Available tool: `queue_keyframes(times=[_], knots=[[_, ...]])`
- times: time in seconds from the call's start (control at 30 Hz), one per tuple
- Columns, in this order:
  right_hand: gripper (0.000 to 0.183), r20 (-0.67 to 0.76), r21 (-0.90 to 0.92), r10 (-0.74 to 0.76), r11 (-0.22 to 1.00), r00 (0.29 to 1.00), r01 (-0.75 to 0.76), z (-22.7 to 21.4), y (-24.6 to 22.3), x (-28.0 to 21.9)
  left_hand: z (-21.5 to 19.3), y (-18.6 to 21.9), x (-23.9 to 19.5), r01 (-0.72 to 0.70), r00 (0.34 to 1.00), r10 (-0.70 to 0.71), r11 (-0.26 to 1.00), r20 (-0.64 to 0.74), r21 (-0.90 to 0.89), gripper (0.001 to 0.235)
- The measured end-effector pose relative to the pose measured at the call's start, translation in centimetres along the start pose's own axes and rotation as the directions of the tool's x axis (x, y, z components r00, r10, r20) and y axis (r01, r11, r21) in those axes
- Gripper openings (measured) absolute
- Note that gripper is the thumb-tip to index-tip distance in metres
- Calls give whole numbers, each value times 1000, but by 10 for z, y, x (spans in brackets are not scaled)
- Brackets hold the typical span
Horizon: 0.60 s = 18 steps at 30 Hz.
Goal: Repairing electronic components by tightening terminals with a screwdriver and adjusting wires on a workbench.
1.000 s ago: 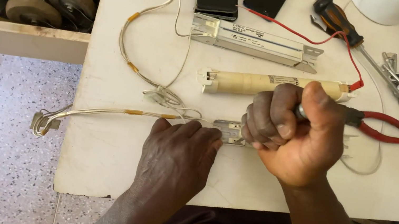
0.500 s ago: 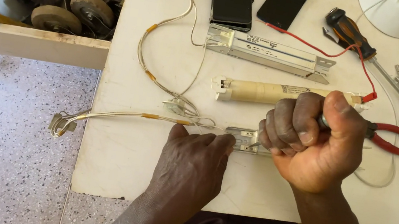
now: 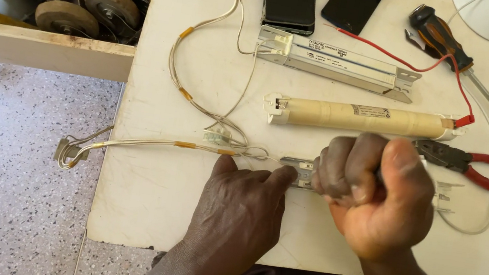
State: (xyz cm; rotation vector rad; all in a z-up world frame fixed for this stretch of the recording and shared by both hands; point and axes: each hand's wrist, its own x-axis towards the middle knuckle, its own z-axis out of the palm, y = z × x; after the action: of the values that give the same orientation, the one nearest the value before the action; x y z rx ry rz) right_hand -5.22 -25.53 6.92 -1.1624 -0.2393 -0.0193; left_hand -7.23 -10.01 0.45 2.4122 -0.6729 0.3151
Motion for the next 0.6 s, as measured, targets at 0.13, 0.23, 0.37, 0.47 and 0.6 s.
queue_keyframes(times=[0.13, 0.23, 0.37, 0.47, 0.6], knots=[[49, -12, -89, -85, 993, 996, 84, 2, 7, -8, 0, 0, 2, 31, 998, -29, 999, 54, -28, 27], [47, -17, -122, -124, 985, 992, 121, 4, 10, -10, -1, -1, 2, 33, 998, -30, 998, 63, -53, 24], [47, -63, -165, -65, 985, 996, 54, 3, 7, -3, -3, -1, 6, 58, 987, -47, 996, 151, -72, 15], [50, -10, -137, 41, 990, 999, -42, 4, 3, -1, -2, -4, 6, 73, 985, -51, 989, 164, -129, 17], [45, 23, -83, 7, 997, 1000, -5, 16, 3, 7, -9, -9, 12, 86, 969, -48, 985, 242, -149, 14]])
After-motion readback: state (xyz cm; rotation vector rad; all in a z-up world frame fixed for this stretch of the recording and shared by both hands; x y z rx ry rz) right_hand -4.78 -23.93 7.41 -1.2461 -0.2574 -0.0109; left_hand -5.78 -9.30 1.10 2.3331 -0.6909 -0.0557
